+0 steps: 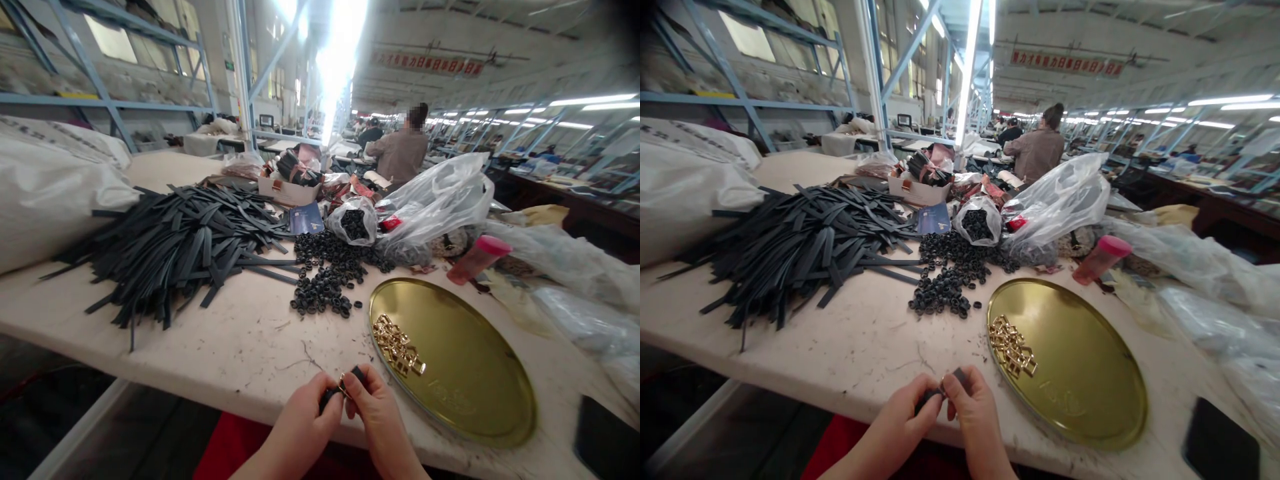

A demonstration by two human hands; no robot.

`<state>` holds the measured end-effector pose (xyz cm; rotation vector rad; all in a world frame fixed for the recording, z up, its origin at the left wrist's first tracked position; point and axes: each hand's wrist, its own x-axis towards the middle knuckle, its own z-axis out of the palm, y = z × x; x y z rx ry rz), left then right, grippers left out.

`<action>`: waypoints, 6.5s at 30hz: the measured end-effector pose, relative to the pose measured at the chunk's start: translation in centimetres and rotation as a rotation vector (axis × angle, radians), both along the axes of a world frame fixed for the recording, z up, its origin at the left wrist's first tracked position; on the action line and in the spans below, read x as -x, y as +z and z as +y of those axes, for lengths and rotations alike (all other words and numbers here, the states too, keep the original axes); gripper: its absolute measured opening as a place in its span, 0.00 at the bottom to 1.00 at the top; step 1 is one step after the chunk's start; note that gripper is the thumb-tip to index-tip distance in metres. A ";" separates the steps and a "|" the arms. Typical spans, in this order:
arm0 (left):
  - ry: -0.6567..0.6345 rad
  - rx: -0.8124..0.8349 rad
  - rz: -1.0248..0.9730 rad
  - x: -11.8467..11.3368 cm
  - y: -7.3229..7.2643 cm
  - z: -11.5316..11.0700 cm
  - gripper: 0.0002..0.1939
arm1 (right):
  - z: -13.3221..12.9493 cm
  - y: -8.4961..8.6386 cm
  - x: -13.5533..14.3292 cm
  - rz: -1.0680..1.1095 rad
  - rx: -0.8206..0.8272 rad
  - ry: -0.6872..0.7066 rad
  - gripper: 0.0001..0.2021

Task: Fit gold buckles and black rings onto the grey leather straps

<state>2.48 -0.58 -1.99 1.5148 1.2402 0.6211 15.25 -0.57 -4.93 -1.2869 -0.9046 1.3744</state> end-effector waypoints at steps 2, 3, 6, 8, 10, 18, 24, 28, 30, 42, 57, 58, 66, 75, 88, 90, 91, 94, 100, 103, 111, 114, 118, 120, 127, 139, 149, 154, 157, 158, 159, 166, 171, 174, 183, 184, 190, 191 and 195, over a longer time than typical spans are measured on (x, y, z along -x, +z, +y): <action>0.007 0.048 -0.041 0.0 -0.4 -0.1 0.07 | -0.1 -0.1 0.1 -0.018 0.003 -0.070 0.16; 0.013 0.069 -0.065 -0.1 -0.6 -0.1 0.07 | -0.2 -0.2 0.2 -0.022 0.005 -0.094 0.16; 0.030 0.132 -0.176 0.0 -1.2 -0.3 0.09 | -0.6 -0.4 0.8 -0.049 0.008 -0.096 0.17; 0.034 0.182 -0.243 0.1 -1.4 -0.4 0.09 | -1.1 -0.4 1.0 -0.083 0.006 -0.061 0.17; 0.033 0.232 -0.284 0.1 -1.3 -0.4 0.09 | -1.6 -0.4 1.1 -0.115 0.004 -0.035 0.18; 0.056 0.410 -0.320 0.0 -1.3 -0.8 0.12 | -2.5 0.1 0.7 0.042 0.108 0.007 0.15; 0.098 0.389 -0.325 0.0 -1.2 -1.8 0.11 | -3.4 0.6 0.8 -0.200 -0.045 0.044 0.13; 0.109 0.274 -0.272 -0.2 -1.8 -2.3 0.08 | -3.8 0.4 0.4 -0.109 0.005 0.140 0.12; 0.109 0.254 -0.240 -0.3 -2.1 -2.5 0.07 | -4.0 0.4 0.2 -0.186 -0.018 0.136 0.10; -0.020 0.211 0.001 1.0 -0.2 -1.8 0.14 | -2.6 0.7 -0.5 0.056 0.112 0.298 0.13; 0.124 0.230 -0.076 1.1 -2.4 3.3 0.14 | 15.3 1.7 -6.8 -1.337 -0.305 0.265 0.06; 0.133 0.242 -0.081 1.1 -2.5 3.4 0.13 | 16.0 1.3 -6.7 -1.370 -0.298 0.272 0.06; 0.119 0.208 -0.057 0.6 -1.9 3.5 0.11 | 16.7 0.3 -6.3 -1.405 -0.249 0.295 0.04; 0.225 0.013 -0.022 1.4 0.1 2.5 0.14 | 7.7 3.5 -2.8 -0.912 -0.240 0.463 0.10; 0.019 0.029 0.034 0.8 -0.1 0.3 0.13 | 1.3 1.9 -1.0 -0.036 0.007 0.261 0.13; 0.056 0.013 0.021 0.8 -0.2 -0.1 0.13 | 0.8 1.3 -0.9 -0.017 0.027 0.228 0.12; 0.068 0.000 0.011 0.8 -0.2 -0.3 0.12 | 0.6 0.9 -0.7 0.010 0.042 0.205 0.12; 0.070 -0.050 0.014 1.0 0.1 -0.7 0.08 | -0.3 -0.2 0.1 0.174 0.112 0.145 0.13; 0.130 -0.021 -0.018 1.1 0.6 -0.8 0.04 | -1.3 -1.2 1.3 0.310 0.169 0.118 0.14; 0.026 0.112 -0.126 1.5 0.1 -0.9 0.11 | -1.1 -0.7 0.8 0.182 0.133 0.110 0.13; 0.082 0.168 -0.192 2.5 -1.3 -0.5 0.12 | -0.9 0.6 1.4 0.019 0.086 0.214 0.17; 0.064 0.170 -0.217 2.7 -1.2 -0.3 0.13 | -1.2 0.3 1.2 -0.018 0.029 0.214 0.20; 0.052 0.154 -0.219 2.7 -1.0 -0.2 0.13 | -1.3 -0.4 0.9 0.156 0.156 0.211 0.18; 0.050 0.149 -0.207 2.7 -1.0 -0.2 0.13 | -1.2 -0.5 1.0 0.283 0.247 0.248 0.15; 0.028 0.123 0.010 2.7 -0.3 -1.0 0.15 | -1.8 0.0 0.4 0.565 0.401 0.402 0.14; -0.032 0.133 0.023 2.5 2.5 -2.5 0.07 | -3.8 1.0 0.0 0.662 0.364 0.509 0.15; 0.067 0.444 -0.401 2.4 1.9 -3.3 0.13 | -4.0 1.7 0.6 0.271 0.100 0.162 0.18; 0.137 0.523 -0.405 2.5 1.6 -3.2 0.12 | -3.8 0.9 0.4 0.111 0.085 0.240 0.18; 0.140 0.590 -0.471 2.7 1.8 -3.1 0.13 | -3.7 1.0 0.3 0.282 0.199 0.357 0.13; 0.142 0.602 -0.504 2.8 1.8 -3.1 0.14 | -3.7 1.0 0.3 0.360 0.243 0.357 0.13; 0.146 0.611 -0.535 2.8 1.8 -3.0 0.14 | -3.7 1.0 0.3 0.423 0.281 0.352 0.13; 0.133 0.615 -0.632 3.0 0.9 -2.8 0.17 | -3.3 0.8 0.4 0.507 0.334 0.343 0.12; 0.179 0.638 -0.650 2.9 0.6 -2.8 0.18 | -3.3 0.7 0.4 0.516 0.347 0.346 0.15; 0.165 0.640 -0.593 2.9 0.7 -2.9 0.19 | -3.5 1.2 0.3 0.337 0.251 0.341 0.15; 0.122 0.558 -0.490 2.7 0.0 -3.6 0.12 | -4.3 1.4 -0.3 -0.224 0.072 0.393 0.04; 0.124 0.571 -0.471 2.6 -0.2 -3.7 0.11 | -4.5 1.3 -0.5 -0.318 -0.002 0.404 0.03; 0.045 0.557 -0.363 2.8 0.1 -4.0 0.08 | -5.4 1.4 -1.1 -0.329 -0.041 0.505 0.06; 0.002 0.545 -0.309 2.9 0.5 -4.0 0.08 | -5.6 1.6 -1.1 -0.287 -0.025 0.520 0.08; -0.191 0.442 -0.019 3.1 1.7 -3.9 0.13 | -5.9 1.6 -1.3 -0.385 -0.092 0.509 0.14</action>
